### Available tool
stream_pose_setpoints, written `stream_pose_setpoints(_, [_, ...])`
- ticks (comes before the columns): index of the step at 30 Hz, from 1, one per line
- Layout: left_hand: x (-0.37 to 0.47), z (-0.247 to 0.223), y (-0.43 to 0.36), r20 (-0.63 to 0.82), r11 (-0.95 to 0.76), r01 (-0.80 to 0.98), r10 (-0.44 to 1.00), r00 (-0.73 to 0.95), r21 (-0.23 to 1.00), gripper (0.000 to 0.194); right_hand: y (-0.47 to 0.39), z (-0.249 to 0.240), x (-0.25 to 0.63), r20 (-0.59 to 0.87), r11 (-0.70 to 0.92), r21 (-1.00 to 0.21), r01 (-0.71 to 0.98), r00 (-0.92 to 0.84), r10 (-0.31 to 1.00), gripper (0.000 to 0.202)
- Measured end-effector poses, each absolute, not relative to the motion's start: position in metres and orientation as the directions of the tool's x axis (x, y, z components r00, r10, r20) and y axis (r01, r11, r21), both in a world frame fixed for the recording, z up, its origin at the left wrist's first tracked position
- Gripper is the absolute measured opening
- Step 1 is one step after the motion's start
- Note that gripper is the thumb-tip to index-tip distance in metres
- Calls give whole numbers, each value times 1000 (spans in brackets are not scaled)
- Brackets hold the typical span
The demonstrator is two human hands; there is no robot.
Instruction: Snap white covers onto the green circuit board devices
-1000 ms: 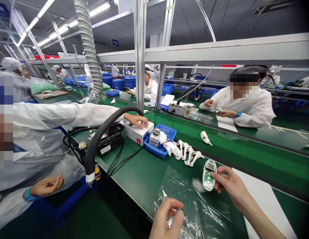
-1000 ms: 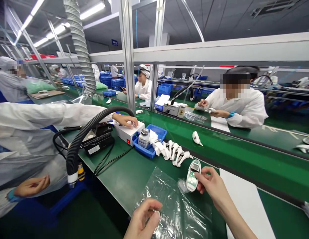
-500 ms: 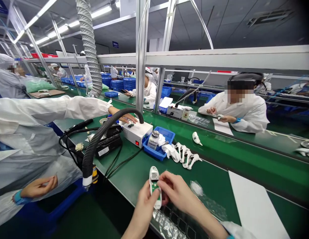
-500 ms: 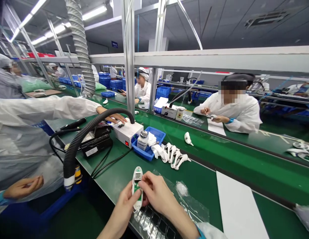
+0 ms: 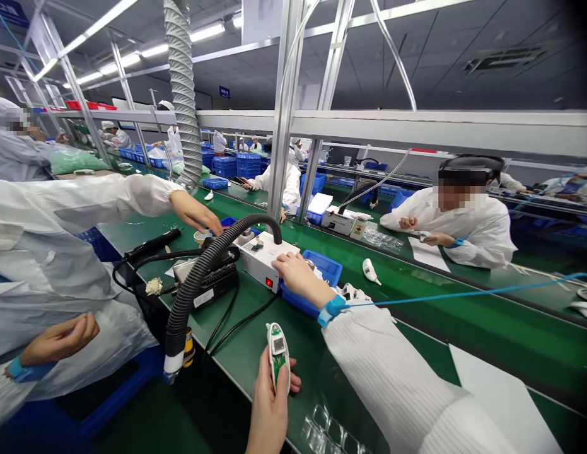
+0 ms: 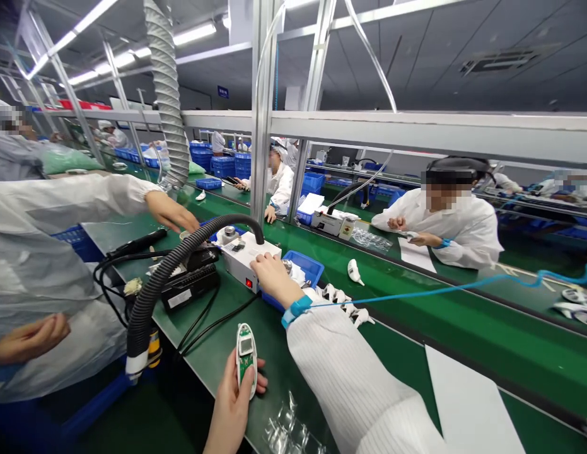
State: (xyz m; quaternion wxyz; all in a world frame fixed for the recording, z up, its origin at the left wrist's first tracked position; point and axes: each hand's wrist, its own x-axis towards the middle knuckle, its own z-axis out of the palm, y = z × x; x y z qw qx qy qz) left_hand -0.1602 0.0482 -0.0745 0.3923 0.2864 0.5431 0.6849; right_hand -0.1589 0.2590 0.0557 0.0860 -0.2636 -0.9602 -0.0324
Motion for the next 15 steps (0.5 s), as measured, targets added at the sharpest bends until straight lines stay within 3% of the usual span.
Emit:
stream_pose_setpoints(4, [-158,-75,48,-48,-88,-223,842,-537,971,55,265,57,-154,146,867,68,493,-865,480,9])
stream_pose_setpoints(9, [-156,-71,47,-116,-27,-250,834,-540,968,57,284,61,-172,223,818,61,572,-807,547,17])
stream_pose_setpoints(15, [-157,-79,48,-49,-75,-183,802,-595,980,57,300,57,-204,214,820,109,561,-819,532,17])
